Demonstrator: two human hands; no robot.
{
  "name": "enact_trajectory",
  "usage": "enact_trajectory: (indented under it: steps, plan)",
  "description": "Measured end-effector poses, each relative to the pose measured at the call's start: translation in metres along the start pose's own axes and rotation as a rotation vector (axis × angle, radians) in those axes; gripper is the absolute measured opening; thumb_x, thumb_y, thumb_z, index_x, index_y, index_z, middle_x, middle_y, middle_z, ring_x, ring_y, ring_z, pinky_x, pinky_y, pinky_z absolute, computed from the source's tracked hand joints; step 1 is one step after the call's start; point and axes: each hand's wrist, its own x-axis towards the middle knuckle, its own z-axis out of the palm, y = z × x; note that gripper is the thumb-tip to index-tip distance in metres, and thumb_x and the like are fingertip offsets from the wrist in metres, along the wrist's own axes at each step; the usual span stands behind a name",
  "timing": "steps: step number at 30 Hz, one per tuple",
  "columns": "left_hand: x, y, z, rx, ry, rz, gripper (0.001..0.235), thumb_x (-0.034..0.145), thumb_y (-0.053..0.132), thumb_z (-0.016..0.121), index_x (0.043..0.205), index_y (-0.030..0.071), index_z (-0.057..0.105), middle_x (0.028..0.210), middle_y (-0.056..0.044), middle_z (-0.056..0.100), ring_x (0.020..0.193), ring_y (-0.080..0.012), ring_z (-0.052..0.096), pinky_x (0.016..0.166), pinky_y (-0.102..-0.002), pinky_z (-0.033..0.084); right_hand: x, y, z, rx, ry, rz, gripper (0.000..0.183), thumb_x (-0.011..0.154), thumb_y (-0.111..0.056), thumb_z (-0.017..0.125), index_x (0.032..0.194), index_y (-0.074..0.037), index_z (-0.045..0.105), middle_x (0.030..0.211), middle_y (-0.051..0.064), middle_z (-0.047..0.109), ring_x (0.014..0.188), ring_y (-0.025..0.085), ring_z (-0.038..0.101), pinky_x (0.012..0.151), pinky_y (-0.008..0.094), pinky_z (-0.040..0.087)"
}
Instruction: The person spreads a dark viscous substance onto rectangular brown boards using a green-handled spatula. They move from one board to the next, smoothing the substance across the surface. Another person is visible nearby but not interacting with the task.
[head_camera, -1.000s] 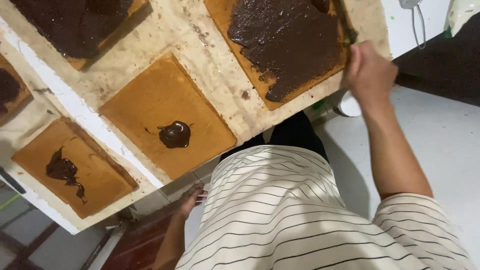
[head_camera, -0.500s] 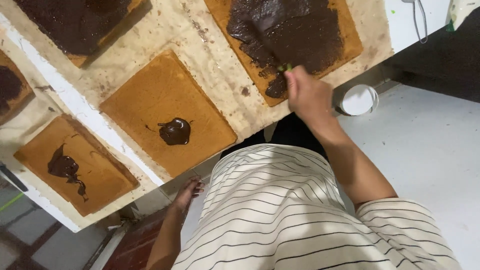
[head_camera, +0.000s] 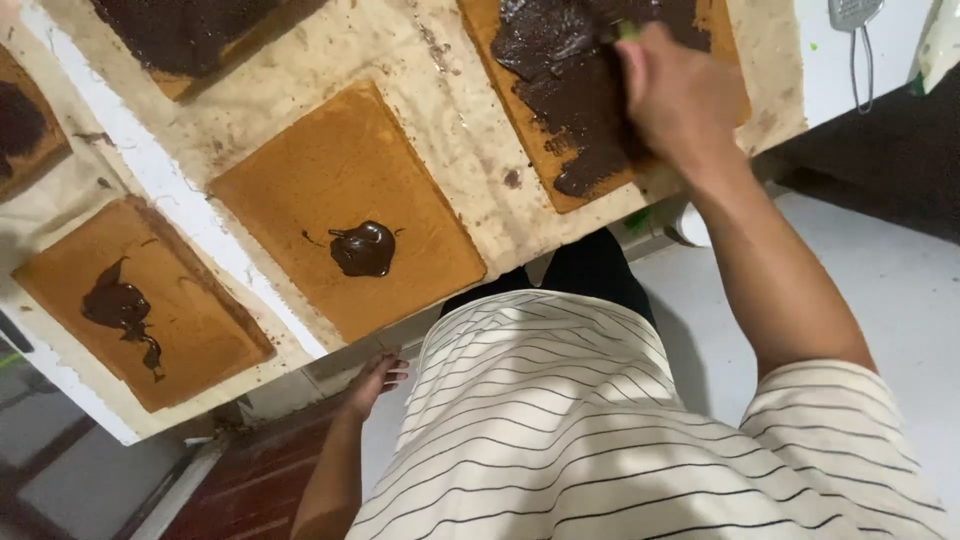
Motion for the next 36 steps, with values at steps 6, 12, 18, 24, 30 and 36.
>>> enact_trajectory:
  steps: [6, 12, 18, 24, 30, 36]
  plan:
    - [-0.01, -0.012, 0.01, -0.002, 0.021, -0.055, 0.047, 0.103, 0.042, 0.045, 0.14, 0.016, 0.057, 0.126, -0.01, 0.072, 0.105, -0.0251, 0.071, 0.093, -0.037, 0.053, -0.003, -0.033, -0.019, 0.18, -0.13, 0.401, 0.035, 0.122, -0.038, 0.036, 0.111, -0.015, 0.058, 0.069, 0.0, 0.051, 0.052, 0.016, 0.043, 0.044, 0.033, 0.036]
    - [-0.002, -0.009, 0.008, 0.013, -0.002, -0.018, 0.055, 0.102, 0.045, 0.041, 0.146, 0.015, 0.055, 0.131, -0.012, 0.07, 0.11, -0.028, 0.068, 0.098, -0.041, 0.051, 0.001, -0.034, 0.002, 0.205, -0.155, 0.226, 0.043, 0.122, -0.037, 0.031, 0.099, -0.012, 0.058, 0.062, -0.005, 0.05, 0.04, 0.011, 0.043, 0.035, 0.025, 0.038]
    - [-0.007, -0.005, 0.01, -0.027, 0.013, -0.023, 0.053, 0.102, 0.042, 0.041, 0.147, 0.016, 0.056, 0.129, -0.012, 0.069, 0.113, -0.0275, 0.067, 0.101, -0.039, 0.051, -0.01, 0.029, 0.0, 0.235, -0.006, 0.46, 0.039, 0.125, -0.037, 0.037, 0.104, -0.013, 0.059, 0.071, -0.004, 0.049, 0.054, 0.011, 0.041, 0.044, 0.026, 0.033]
    - [0.002, -0.009, 0.006, 0.035, 0.03, -0.061, 0.053, 0.101, 0.043, 0.044, 0.142, 0.013, 0.057, 0.126, -0.011, 0.071, 0.111, -0.0274, 0.068, 0.101, -0.04, 0.051, -0.002, -0.027, -0.018, 0.458, -0.139, 0.43, 0.037, 0.116, -0.043, 0.036, 0.117, -0.019, 0.064, 0.067, -0.003, 0.048, 0.053, 0.015, 0.045, 0.059, 0.037, 0.048]
    - [-0.007, 0.003, 0.006, -0.072, 0.037, -0.013, 0.058, 0.099, 0.047, 0.049, 0.146, 0.014, 0.057, 0.122, -0.009, 0.071, 0.107, -0.0245, 0.068, 0.096, -0.037, 0.052, -0.025, 0.034, -0.014, 0.403, -0.157, 0.623, 0.042, 0.123, -0.038, 0.032, 0.092, -0.019, 0.054, 0.073, -0.007, 0.046, 0.058, 0.01, 0.039, 0.05, 0.024, 0.032]
    - [-0.008, -0.01, 0.002, -0.02, 0.049, -0.058, 0.051, 0.1, 0.041, 0.047, 0.142, 0.015, 0.059, 0.124, -0.011, 0.072, 0.109, -0.0281, 0.069, 0.096, -0.04, 0.05, -0.063, 0.096, 0.006, 0.197, -0.258, 0.283, 0.044, 0.128, -0.033, 0.04, 0.094, -0.013, 0.058, 0.07, -0.002, 0.053, 0.051, 0.014, 0.047, 0.047, 0.025, 0.039]
